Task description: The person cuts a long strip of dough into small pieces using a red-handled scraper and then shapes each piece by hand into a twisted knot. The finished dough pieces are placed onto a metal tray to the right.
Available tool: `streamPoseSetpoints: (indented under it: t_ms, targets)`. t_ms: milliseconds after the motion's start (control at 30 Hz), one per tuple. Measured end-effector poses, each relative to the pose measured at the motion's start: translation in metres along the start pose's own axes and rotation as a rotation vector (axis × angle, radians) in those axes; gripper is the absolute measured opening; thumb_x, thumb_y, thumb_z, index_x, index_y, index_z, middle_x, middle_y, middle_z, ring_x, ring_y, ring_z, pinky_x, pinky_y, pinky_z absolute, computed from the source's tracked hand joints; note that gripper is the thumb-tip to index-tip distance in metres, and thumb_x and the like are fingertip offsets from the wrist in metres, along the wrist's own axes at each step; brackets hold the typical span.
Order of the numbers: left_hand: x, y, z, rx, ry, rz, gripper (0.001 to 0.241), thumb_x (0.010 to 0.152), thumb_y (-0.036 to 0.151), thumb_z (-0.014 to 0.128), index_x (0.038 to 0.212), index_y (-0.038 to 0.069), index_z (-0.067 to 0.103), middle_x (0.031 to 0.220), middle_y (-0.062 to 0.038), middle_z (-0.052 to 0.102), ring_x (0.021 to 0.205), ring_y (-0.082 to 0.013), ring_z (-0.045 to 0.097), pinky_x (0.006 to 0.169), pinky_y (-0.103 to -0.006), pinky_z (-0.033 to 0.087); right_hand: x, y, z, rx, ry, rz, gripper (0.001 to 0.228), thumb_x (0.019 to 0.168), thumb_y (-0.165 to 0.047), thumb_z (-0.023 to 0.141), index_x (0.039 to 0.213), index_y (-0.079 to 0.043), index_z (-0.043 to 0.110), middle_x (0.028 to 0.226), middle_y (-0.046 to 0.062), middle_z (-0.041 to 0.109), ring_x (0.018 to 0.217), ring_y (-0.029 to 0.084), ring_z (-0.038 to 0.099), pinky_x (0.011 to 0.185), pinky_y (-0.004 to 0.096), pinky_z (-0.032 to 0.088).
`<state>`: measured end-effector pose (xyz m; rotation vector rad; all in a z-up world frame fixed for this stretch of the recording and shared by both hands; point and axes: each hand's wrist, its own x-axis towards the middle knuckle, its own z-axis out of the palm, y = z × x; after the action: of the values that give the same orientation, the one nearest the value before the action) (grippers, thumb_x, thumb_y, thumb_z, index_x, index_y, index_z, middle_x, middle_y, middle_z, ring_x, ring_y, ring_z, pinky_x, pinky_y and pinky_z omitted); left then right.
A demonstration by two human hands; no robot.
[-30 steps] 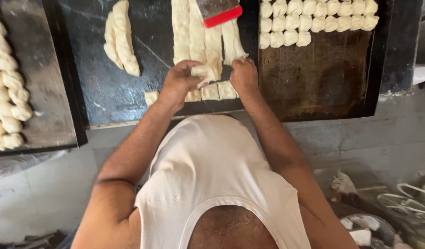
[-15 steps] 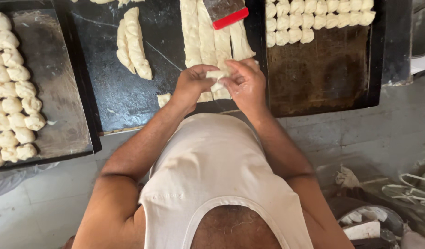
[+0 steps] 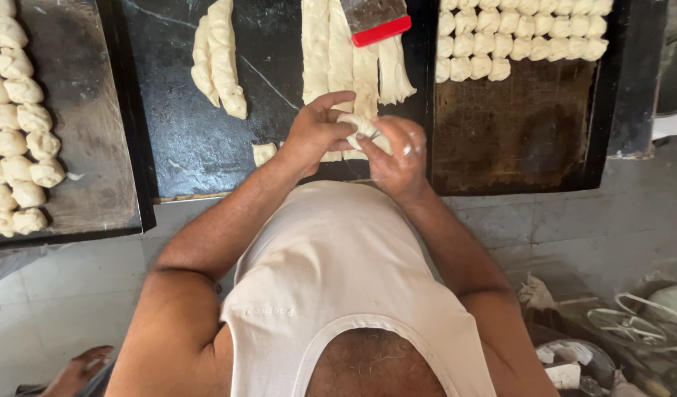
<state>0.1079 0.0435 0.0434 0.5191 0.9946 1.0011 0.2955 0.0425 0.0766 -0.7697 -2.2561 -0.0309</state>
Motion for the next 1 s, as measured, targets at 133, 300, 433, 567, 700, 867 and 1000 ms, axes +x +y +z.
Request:
streamPoseSetpoints:
  t_ms: [133, 300, 433, 567, 700, 867, 1000]
  targets:
    - [-0.004, 0.003, 0.016, 0.666, -0.04, 0.285, 0.036, 0.08, 0.0, 0.074, 0.116, -0.002, 0.075, 0.104, -0.009, 0.077, 0.082, -0.0148, 0.07, 0.074, -0.0298, 0.058, -0.014, 0.022, 0.004, 0.536, 0.007, 0.556, 0.044, 0.085, -0.005, 0.08, 0.126, -0.003, 0.062, 0.135, 0.017, 0.055, 0.122, 0.027, 0.058, 0.094, 0.034, 0.056]
    - [-0.001, 0.008, 0.043, 0.706, 0.12, 0.429, 0.031, 0.08, 0.009, 0.085, 0.109, 0.003, 0.078, 0.103, -0.01, 0.077, 0.096, -0.0211, 0.07, 0.081, -0.0329, 0.058, -0.045, 0.058, 0.029, 1.626, -0.056, 1.335, 0.033, 0.093, -0.005, 0.069, 0.125, 0.004, 0.066, 0.112, 0.013, 0.071, 0.103, 0.02, 0.069, 0.092, 0.037, 0.06]
    - [-0.003, 0.011, 0.045, 0.904, 0.123, 0.694, 0.061, 0.073, 0.01, 0.082, 0.13, 0.0, 0.061, 0.111, -0.014, 0.065, 0.105, -0.0296, 0.065, 0.091, -0.0386, 0.054, -0.042, 0.061, 0.033, 1.274, -0.007, 1.233, 0.023, 0.089, 0.002, 0.073, 0.111, 0.002, 0.07, 0.099, 0.008, 0.075, 0.087, 0.016, 0.073, 0.081, 0.033, 0.063]
    - [0.007, -0.008, 0.025, 1.255, 0.041, 0.75, 0.04, 0.074, 0.011, 0.085, 0.112, 0.006, 0.075, 0.102, -0.017, 0.071, 0.098, -0.0383, 0.066, 0.084, -0.0455, 0.054, -0.01, 0.041, 0.009, 0.619, -0.195, 0.884, 0.013, 0.084, 0.002, 0.082, 0.091, 0.002, 0.072, 0.089, 0.01, 0.072, 0.077, 0.015, 0.071, 0.067, 0.029, 0.057]
    - [0.041, -0.039, -0.019, 1.314, 0.088, 0.567, 0.026, 0.089, 0.024, 0.08, 0.107, 0.005, 0.076, 0.099, -0.019, 0.071, 0.096, -0.0383, 0.067, 0.086, -0.046, 0.054, 0.003, 0.026, -0.044, 0.824, -0.472, 0.693, 0.014, 0.088, -0.009, 0.08, 0.087, 0.001, 0.07, 0.087, 0.012, 0.073, 0.077, 0.018, 0.071, 0.066, 0.029, 0.056]
    - [0.038, -0.035, -0.049, 0.88, 0.045, 0.112, 0.034, 0.096, 0.032, 0.071, 0.108, 0.0, 0.075, 0.099, -0.022, 0.073, 0.091, -0.0337, 0.071, 0.085, -0.0412, 0.053, -0.019, 0.074, -0.048, 1.795, -0.181, 0.71, 0.051, 0.103, -0.051, 0.062, 0.111, -0.001, 0.073, 0.105, 0.015, 0.074, 0.088, 0.022, 0.072, 0.074, 0.033, 0.06]
    - [0.011, -0.005, -0.032, 1.01, -0.034, 0.315, 0.051, 0.082, 0.014, 0.077, 0.131, 0.005, 0.067, 0.098, -0.023, 0.069, 0.087, -0.0352, 0.069, 0.082, -0.0411, 0.054, -0.05, 0.085, 0.029, 0.43, -0.161, 0.625, 0.043, 0.112, -0.041, 0.051, 0.114, -0.006, 0.076, 0.113, 0.022, 0.075, 0.095, 0.029, 0.073, 0.079, 0.037, 0.059]
